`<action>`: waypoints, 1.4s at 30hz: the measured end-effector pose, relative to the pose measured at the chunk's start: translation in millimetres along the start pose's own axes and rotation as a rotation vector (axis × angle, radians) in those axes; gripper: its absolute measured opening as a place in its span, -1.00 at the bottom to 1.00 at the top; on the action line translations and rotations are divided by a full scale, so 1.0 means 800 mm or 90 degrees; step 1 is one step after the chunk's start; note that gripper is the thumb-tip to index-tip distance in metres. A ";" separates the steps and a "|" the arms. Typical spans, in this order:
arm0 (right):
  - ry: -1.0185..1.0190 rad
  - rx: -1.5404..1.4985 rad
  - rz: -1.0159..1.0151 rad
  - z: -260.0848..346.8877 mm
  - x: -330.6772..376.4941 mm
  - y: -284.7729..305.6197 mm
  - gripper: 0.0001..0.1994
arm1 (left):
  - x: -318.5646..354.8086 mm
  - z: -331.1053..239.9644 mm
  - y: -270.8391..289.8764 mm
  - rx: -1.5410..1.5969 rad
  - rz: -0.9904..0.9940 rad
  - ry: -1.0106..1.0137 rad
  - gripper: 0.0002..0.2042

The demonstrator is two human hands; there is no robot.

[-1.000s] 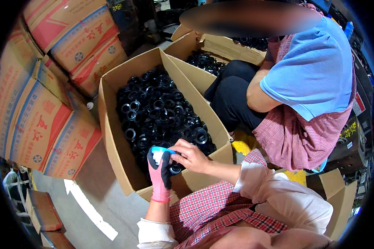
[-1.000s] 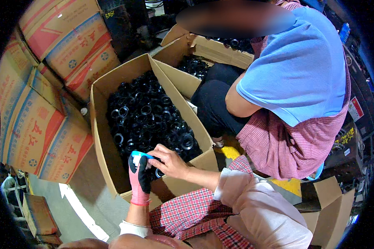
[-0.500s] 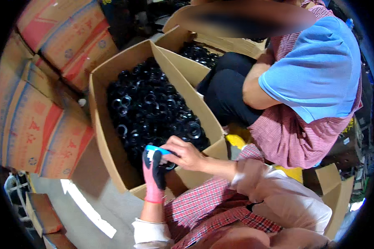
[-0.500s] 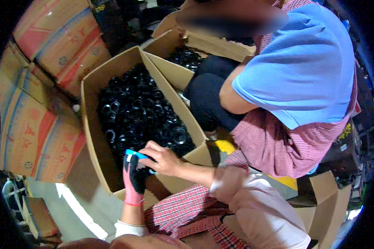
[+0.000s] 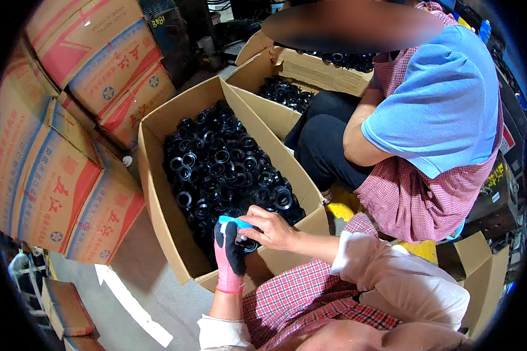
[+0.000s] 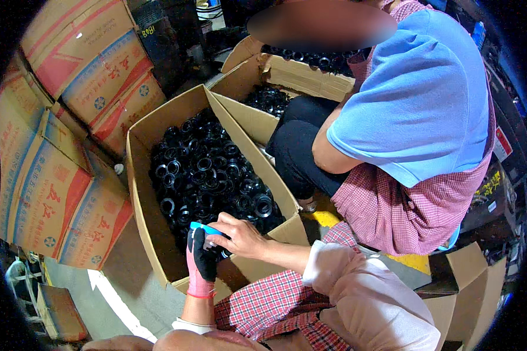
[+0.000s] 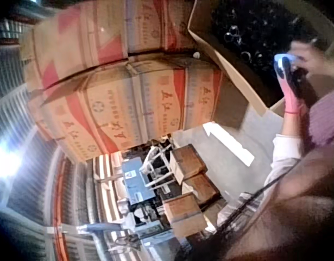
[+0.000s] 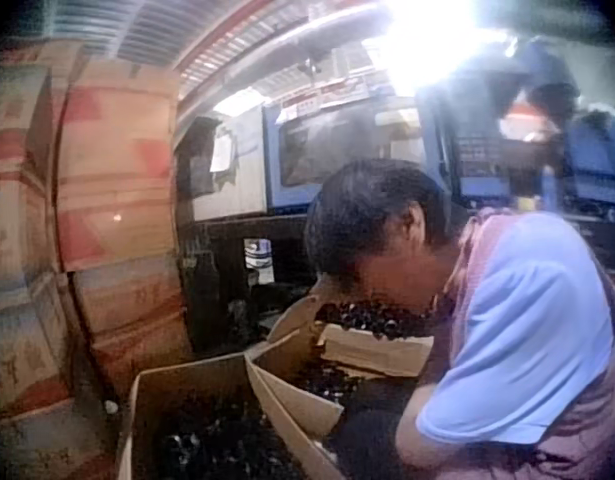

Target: The person sits on the floor and repeatedly picks up black plastic rings and blue-and-white plastic containers from cardboard boxes. They assemble the rings onto the containers and place the finished units into a nearby box.

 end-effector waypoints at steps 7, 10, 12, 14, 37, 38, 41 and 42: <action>0.035 -0.012 -0.015 -0.001 0.000 -0.005 -0.68 | 0.002 -0.002 0.009 -0.077 -0.013 -0.018 -0.63; 0.017 -0.027 -0.016 0.001 -0.001 -0.006 -0.69 | 0.001 -0.001 0.008 -0.157 -0.026 -0.064 -0.71; 0.025 -0.037 -0.020 0.000 -0.001 -0.006 -0.69 | -0.002 0.004 0.011 -0.163 -0.020 -0.073 -0.72; 0.023 -0.040 -0.022 0.000 -0.001 -0.006 -0.70 | -0.004 0.014 0.022 -0.163 -0.001 -0.066 -0.68; -0.013 -0.031 -0.002 -0.004 -0.003 -0.002 -0.70 | -0.005 0.008 0.017 -0.166 -0.044 -0.038 -0.42; -0.014 -0.030 -0.001 -0.002 -0.003 -0.002 -0.70 | -0.005 0.008 0.017 -0.108 -0.040 -0.018 -0.43; -0.004 -0.027 -0.014 0.001 -0.004 -0.002 -0.69 | -0.005 0.009 0.017 0.016 -0.033 0.026 -0.46; -0.011 -0.029 -0.008 0.001 -0.004 -0.002 -0.69 | -0.006 0.011 0.019 0.025 -0.034 0.028 -0.46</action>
Point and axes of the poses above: each hand's wrist, its own x-axis away from the middle knuckle, its own y-axis out of the back of the hand, z = x × y, the point moved 1 cm from there along -x, towards the middle knuckle, and after that the axes turned 2 degrees about -x, right-handed, at the moved point
